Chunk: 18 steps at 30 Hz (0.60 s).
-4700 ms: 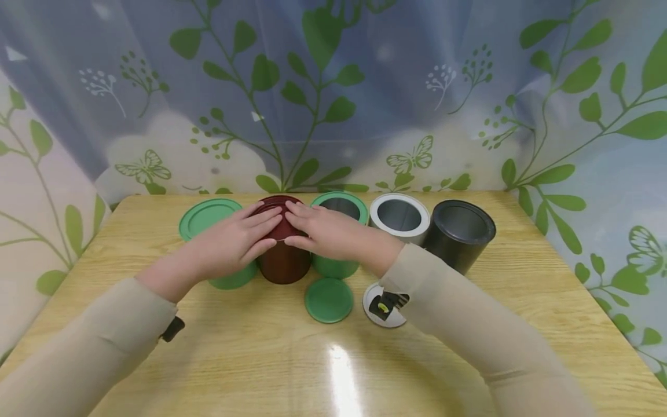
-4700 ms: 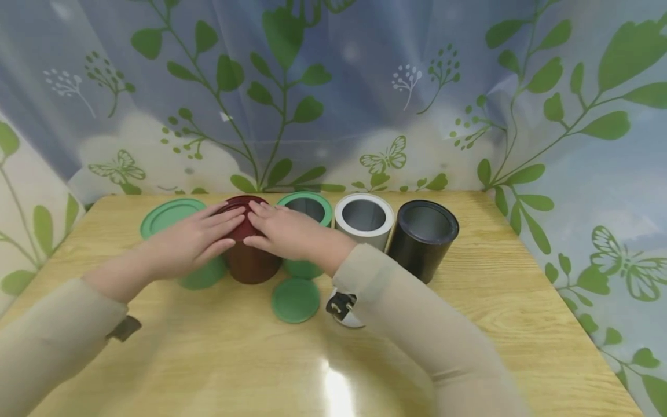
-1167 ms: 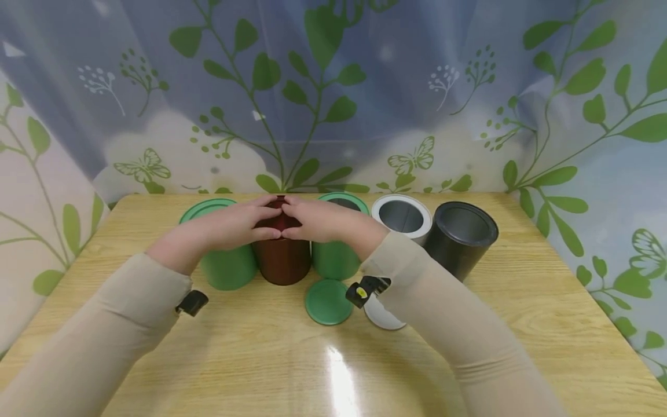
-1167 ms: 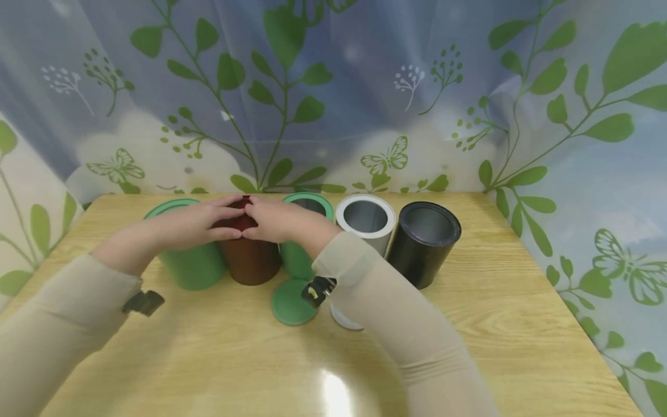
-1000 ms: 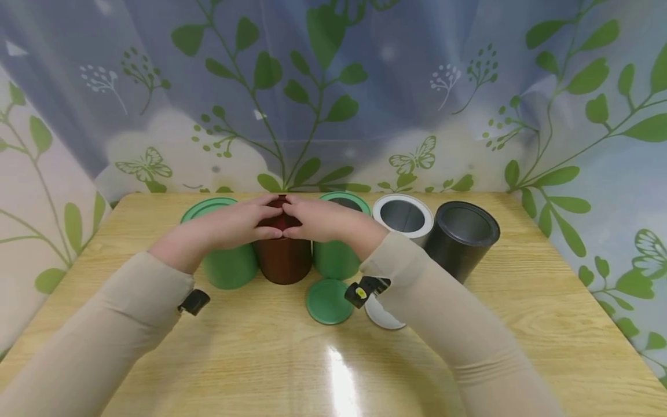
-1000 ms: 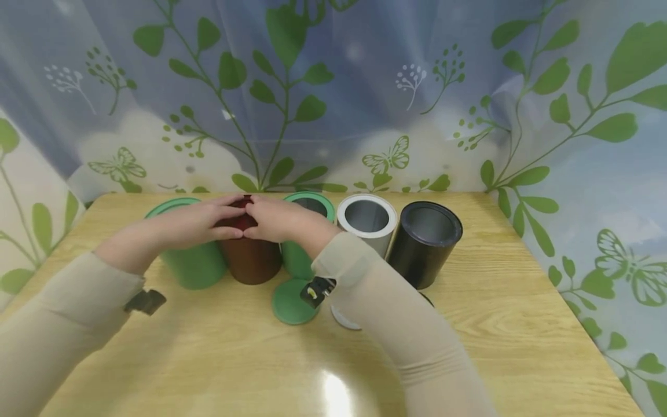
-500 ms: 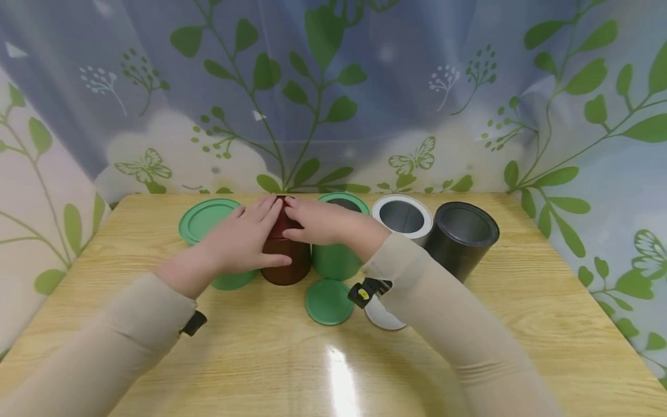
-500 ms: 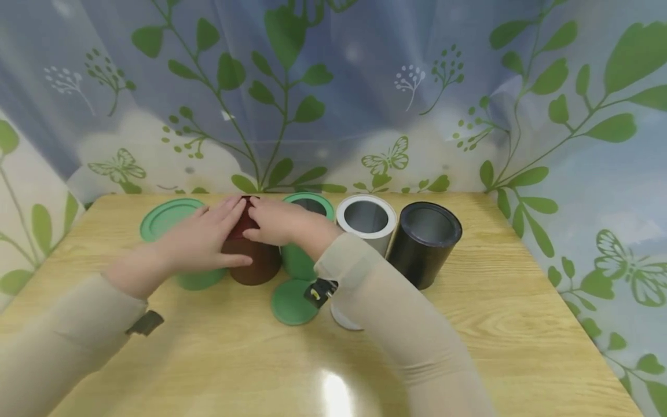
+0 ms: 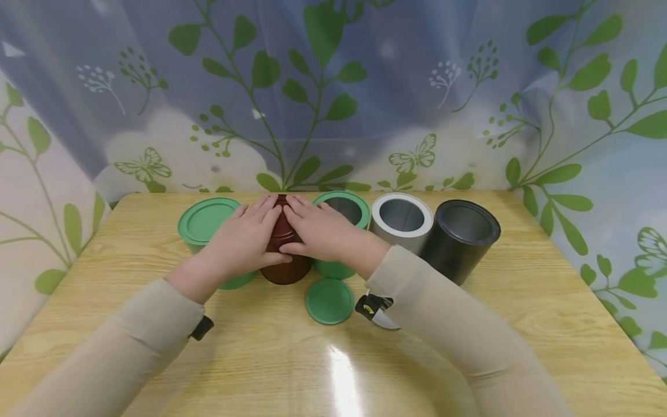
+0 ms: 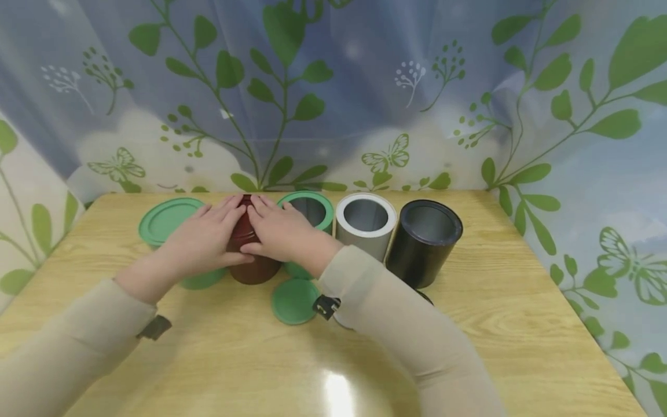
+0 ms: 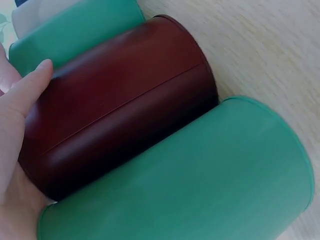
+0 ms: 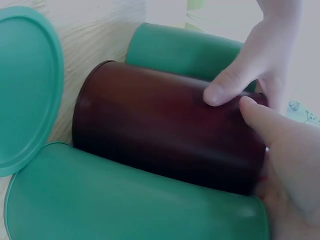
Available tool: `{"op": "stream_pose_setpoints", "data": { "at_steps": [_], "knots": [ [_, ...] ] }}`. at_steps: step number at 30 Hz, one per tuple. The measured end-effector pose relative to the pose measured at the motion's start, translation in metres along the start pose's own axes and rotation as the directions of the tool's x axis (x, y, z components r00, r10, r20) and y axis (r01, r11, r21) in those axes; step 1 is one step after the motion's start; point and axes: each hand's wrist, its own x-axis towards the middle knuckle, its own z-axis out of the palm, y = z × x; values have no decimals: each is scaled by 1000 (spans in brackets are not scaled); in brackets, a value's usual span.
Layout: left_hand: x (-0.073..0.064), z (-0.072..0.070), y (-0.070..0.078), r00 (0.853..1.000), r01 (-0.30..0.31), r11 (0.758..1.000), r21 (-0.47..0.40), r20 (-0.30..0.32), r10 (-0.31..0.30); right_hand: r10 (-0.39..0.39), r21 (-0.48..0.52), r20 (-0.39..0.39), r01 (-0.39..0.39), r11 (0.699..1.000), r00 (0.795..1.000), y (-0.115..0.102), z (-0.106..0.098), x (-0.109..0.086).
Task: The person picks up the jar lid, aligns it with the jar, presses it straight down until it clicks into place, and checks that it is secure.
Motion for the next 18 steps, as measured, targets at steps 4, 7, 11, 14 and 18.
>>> {"op": "stream_pose_setpoints", "data": {
  "at_steps": [4, 7, 11, 14, 18],
  "knots": [
    [1, 1, 0, 999, -12, 1000, 7, -52, 13, 3, -46, -34, -4, 999, 999, -3, 2, 0],
    [2, 3, 0, 996, -26, 1000, 15, -83, 27, -5, -74, -50, 1, 997, 999, -4, 4, -1],
    [3, 3, 2, 995, -34, 999, 15, -98, 36, -3, -74, -49, -1, 997, 999, -3, 6, -2],
    [2, 4, 3, 995, -22, 1000, 20, -93, 23, 2, -66, -51, -5, 998, 999, -3, 6, -3],
    [-2, 4, 4, 995, 11, 998, 64, -100, -5, 5, -63, -59, -8, 998, 998, -3, 6, -4]
  ]
}}
